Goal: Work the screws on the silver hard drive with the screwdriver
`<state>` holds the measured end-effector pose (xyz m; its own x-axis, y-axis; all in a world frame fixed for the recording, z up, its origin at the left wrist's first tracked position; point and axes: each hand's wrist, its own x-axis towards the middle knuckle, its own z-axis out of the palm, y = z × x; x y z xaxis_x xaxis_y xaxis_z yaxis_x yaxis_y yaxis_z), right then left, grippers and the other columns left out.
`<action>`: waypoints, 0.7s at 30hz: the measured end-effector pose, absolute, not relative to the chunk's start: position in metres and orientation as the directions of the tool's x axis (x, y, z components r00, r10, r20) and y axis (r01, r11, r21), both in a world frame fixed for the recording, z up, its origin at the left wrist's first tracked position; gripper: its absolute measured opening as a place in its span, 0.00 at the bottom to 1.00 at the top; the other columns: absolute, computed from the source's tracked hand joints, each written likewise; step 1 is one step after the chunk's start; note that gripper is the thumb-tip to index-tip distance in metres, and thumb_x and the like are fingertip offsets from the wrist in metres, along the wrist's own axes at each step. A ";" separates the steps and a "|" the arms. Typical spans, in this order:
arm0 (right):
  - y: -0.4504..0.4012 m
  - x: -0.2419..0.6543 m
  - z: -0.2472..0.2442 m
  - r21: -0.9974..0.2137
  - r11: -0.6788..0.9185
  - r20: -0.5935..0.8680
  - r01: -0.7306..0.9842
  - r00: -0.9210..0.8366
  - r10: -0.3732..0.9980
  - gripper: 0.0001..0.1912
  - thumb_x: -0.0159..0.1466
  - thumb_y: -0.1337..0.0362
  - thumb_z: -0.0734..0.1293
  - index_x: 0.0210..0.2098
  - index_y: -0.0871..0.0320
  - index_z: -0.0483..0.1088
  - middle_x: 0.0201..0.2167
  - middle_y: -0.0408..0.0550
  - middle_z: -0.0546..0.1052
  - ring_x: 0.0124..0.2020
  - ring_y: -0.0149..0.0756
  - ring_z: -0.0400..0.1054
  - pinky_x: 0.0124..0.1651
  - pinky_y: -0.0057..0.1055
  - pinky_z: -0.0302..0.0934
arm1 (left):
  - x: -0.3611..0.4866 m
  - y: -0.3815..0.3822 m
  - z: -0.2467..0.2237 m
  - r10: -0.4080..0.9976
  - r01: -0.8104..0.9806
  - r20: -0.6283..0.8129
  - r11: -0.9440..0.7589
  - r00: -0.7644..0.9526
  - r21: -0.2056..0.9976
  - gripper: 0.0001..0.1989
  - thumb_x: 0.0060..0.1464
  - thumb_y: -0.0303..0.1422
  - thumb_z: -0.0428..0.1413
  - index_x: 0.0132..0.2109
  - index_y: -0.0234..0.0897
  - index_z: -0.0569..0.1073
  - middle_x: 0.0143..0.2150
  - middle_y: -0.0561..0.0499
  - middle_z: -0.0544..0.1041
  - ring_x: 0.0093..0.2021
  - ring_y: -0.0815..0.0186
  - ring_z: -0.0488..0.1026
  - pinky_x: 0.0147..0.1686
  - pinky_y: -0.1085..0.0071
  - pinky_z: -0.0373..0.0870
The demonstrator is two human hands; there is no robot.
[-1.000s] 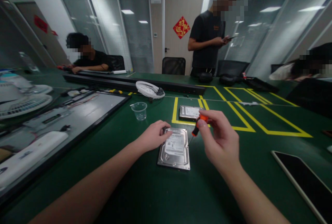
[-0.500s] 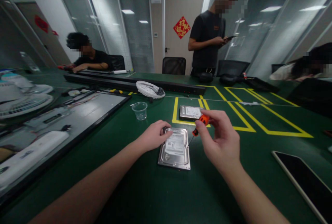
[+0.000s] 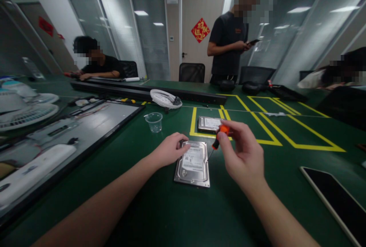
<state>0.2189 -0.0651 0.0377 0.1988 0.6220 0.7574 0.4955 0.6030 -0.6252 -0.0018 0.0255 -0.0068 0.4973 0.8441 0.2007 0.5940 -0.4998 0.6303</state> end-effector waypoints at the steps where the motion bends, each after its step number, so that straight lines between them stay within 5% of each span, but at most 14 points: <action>1: -0.064 0.220 0.037 -0.614 0.601 0.765 0.512 0.197 0.613 0.16 0.67 0.65 0.72 0.54 0.50 0.76 0.44 0.48 0.80 0.43 0.39 0.77 0.50 0.38 0.74 | -0.002 0.026 -0.007 0.842 0.589 0.204 -0.503 0.500 0.632 0.18 0.64 0.42 0.56 0.54 0.36 0.79 0.48 0.44 0.76 0.43 0.59 0.75 0.45 0.63 0.72; 10: -0.071 0.218 0.043 -0.641 0.603 0.739 0.474 0.169 0.653 0.13 0.73 0.64 0.65 0.55 0.50 0.77 0.49 0.49 0.82 0.51 0.41 0.78 0.53 0.40 0.74 | -0.001 0.027 -0.009 0.835 0.590 0.224 -0.520 0.502 0.618 0.17 0.64 0.41 0.57 0.52 0.36 0.79 0.47 0.44 0.77 0.43 0.59 0.75 0.45 0.64 0.72; 21: -0.066 0.219 0.041 -0.593 0.601 0.770 0.535 0.159 0.618 0.13 0.68 0.65 0.71 0.52 0.50 0.77 0.44 0.48 0.78 0.43 0.39 0.76 0.47 0.38 0.73 | -0.002 0.025 -0.007 0.842 0.595 0.206 -0.506 0.499 0.625 0.17 0.65 0.42 0.56 0.53 0.36 0.79 0.48 0.44 0.77 0.44 0.58 0.75 0.45 0.64 0.72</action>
<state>0.2187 -0.0659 0.0410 0.1591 0.6181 0.7698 0.5353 0.6012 -0.5933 -0.0018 0.0252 -0.0065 0.4995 0.8415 0.2058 0.5945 -0.5058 0.6251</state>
